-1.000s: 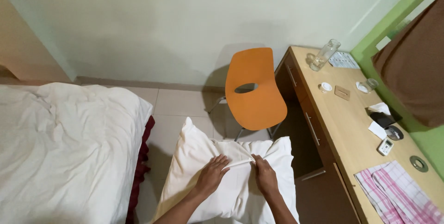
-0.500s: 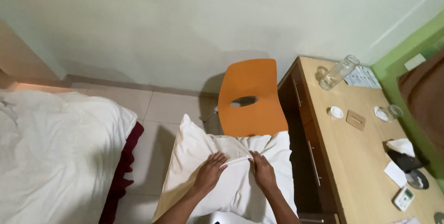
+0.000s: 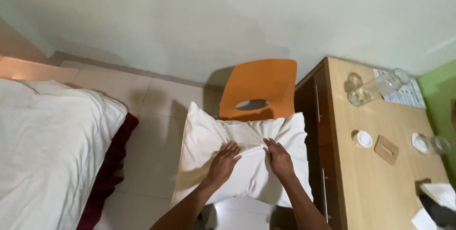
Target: The person arranges pillows on a bed and an orange chair, then moves a remote control to a nightstand. They proceed to fold the white duvet on the bed by hand.
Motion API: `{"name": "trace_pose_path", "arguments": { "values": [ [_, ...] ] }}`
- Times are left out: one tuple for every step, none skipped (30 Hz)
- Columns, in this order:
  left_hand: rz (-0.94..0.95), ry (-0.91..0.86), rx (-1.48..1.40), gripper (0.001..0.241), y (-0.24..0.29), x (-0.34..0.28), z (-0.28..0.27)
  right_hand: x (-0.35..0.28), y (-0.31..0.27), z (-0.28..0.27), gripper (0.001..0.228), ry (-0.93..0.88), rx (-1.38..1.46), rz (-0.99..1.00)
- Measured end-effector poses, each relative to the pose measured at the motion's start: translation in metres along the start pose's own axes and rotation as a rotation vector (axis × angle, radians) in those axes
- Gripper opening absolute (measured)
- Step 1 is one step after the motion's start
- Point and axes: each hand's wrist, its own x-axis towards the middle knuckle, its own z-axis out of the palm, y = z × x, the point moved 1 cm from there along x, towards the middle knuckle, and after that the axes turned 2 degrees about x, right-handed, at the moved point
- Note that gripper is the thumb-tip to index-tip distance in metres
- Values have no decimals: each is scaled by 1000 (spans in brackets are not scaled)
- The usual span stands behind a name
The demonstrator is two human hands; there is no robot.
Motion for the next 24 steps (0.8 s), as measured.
{"name": "trace_pose_path", "arguments": {
  "values": [
    [-16, -4, 10, 38, -10, 15, 5, 19, 7, 6, 35, -11, 15, -3],
    [-5, 20, 27, 38, -20, 31, 11, 38, 15, 12, 35, -2, 7, -43],
    [5, 19, 16, 37, -17, 35, 27, 35, 27, 10, 35, -8, -15, -53],
    [-12, -9, -2, 37, -12, 38, 35, 30, 36, 6, 35, -36, -13, -26],
    [-6, 14, 14, 37, -14, 52, 37, 43, 46, 6, 35, -35, -16, -39],
    [0, 37, 30, 36, -15, 67, 39, 55, 55, 5, 35, -35, -19, -53],
    [-13, 33, 33, 36, -18, 77, 46, 66, 64, 7, 35, -45, -10, -54],
    [-24, 43, 28, 37, -21, 88, 53, 76, 74, 8, 36, -37, -21, -56],
    [-35, 49, 17, 38, -21, 96, 64, 82, 86, 9, 37, -31, -35, -52],
    [-47, 40, 16, 38, -25, 105, 74, 86, 97, 13, 37, -43, -28, -47],
    [-30, 83, 44, 38, -28, 114, 84, 94, 110, 17, 38, -34, -26, -57],
    [-12, 125, 72, 39, -32, 125, 95, 104, 124, 21, 38, -25, -22, -67],
    [-45, 121, 76, 39, -38, 133, 107, 113, 139, 29, 38, -54, -7, -75],
    [-52, 87, 102, 39, -44, 141, 120, 121, 155, 37, 37, -56, 14, -90],
    [-52, 44, 130, 39, -51, 144, 132, 124, 167, 48, 37, -53, 39, -96],
    [-78, 32, 138, 39, -64, 142, 146, 131, 176, 62, 37, -75, 60, -96],
    [-83, 60, 166, 39, -75, 145, 164, 135, 188, 70, 36, -93, 61, -92],
    [-88, 88, 194, 38, -86, 147, 181, 138, 199, 79, 36, -111, 62, -89],
    [-85, 79, 190, 38, -94, 153, 195, 146, 215, 89, 36, -112, 63, -79],
    [-111, 49, 192, 39, -103, 158, 207, 153, 229, 101, 35, -130, 70, -93],
    [-150, 13, 191, 40, -109, 154, 217, 154, 238, 112, 35, -163, 81, -106],
    [-161, -2, 184, 40, -116, 155, 220, 151, 248, 122, 35, -178, 86, -95],
    [-187, -51, 255, 47, -121, 155, 227, 148, 259, 130, 35, -232, 118, -82],
    [-211, -102, 324, 54, -126, 155, 231, 145, 268, 137, 36, -285, 151, -69]
  ]
}}
